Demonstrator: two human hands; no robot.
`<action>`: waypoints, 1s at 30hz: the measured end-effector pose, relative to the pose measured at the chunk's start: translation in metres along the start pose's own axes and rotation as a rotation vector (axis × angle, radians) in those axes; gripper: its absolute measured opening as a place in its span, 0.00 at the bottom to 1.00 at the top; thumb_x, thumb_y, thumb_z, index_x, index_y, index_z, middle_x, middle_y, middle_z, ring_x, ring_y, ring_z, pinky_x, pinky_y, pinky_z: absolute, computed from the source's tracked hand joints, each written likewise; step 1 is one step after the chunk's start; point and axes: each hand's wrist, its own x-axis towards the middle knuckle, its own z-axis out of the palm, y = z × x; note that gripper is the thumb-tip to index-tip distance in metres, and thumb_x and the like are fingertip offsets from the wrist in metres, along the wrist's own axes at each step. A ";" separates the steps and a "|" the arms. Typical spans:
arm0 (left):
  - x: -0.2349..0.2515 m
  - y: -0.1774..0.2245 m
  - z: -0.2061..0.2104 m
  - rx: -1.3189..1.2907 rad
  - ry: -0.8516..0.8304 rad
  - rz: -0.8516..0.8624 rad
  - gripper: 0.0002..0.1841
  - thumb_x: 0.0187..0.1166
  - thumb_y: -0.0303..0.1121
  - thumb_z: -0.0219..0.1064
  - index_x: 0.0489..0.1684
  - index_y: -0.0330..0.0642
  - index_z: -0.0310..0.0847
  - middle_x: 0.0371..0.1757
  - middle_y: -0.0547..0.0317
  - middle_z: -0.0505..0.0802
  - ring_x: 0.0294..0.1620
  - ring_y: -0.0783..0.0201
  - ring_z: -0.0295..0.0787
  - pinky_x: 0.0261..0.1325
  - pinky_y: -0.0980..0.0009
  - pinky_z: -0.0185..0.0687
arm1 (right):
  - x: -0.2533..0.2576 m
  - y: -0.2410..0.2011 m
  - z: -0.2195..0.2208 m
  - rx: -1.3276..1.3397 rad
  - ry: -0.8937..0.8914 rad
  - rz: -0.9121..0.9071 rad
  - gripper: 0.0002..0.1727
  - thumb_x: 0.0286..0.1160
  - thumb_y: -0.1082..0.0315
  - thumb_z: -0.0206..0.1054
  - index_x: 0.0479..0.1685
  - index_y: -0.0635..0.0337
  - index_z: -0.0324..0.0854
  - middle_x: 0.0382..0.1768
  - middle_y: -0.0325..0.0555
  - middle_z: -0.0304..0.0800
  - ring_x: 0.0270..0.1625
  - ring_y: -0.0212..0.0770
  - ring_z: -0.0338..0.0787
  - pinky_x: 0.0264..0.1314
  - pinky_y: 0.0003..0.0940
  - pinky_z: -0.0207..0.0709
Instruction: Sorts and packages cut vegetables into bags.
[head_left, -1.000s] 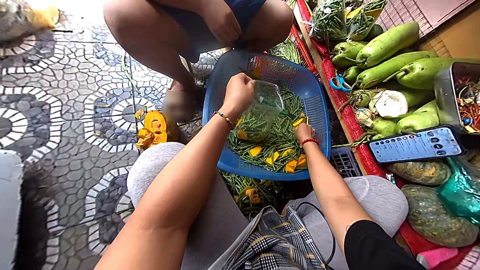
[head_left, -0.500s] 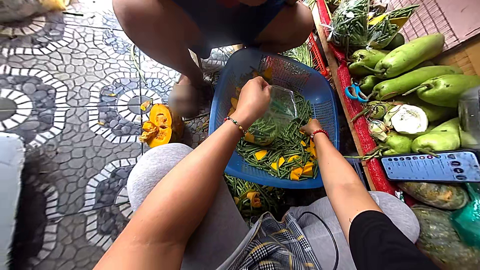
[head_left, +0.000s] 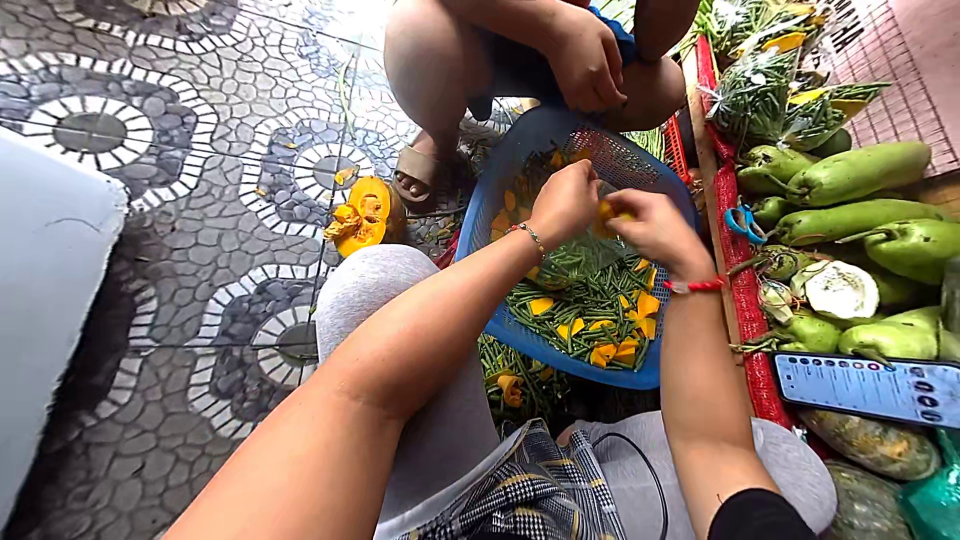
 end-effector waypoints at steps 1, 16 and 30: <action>0.000 0.000 0.001 -0.006 0.003 0.005 0.13 0.92 0.32 0.55 0.55 0.31 0.82 0.49 0.40 0.90 0.53 0.47 0.89 0.61 0.46 0.81 | 0.019 -0.009 0.010 -0.089 -0.122 0.001 0.13 0.77 0.75 0.68 0.57 0.70 0.85 0.50 0.61 0.92 0.52 0.53 0.92 0.61 0.55 0.82; 0.003 -0.006 -0.011 0.016 0.045 -0.039 0.12 0.91 0.33 0.56 0.52 0.33 0.82 0.46 0.44 0.89 0.50 0.51 0.87 0.58 0.49 0.80 | 0.051 -0.003 0.031 -0.075 -0.363 0.182 0.21 0.81 0.81 0.57 0.72 0.65 0.77 0.65 0.59 0.86 0.54 0.48 0.92 0.60 0.46 0.85; -0.014 0.002 -0.044 0.501 -0.140 0.057 0.14 0.91 0.31 0.58 0.56 0.28 0.85 0.55 0.32 0.91 0.63 0.35 0.87 0.67 0.35 0.76 | -0.012 0.022 0.044 -0.377 0.171 -0.110 0.56 0.59 0.62 0.86 0.91 0.63 0.55 0.60 0.72 0.87 0.54 0.72 0.91 0.56 0.69 0.82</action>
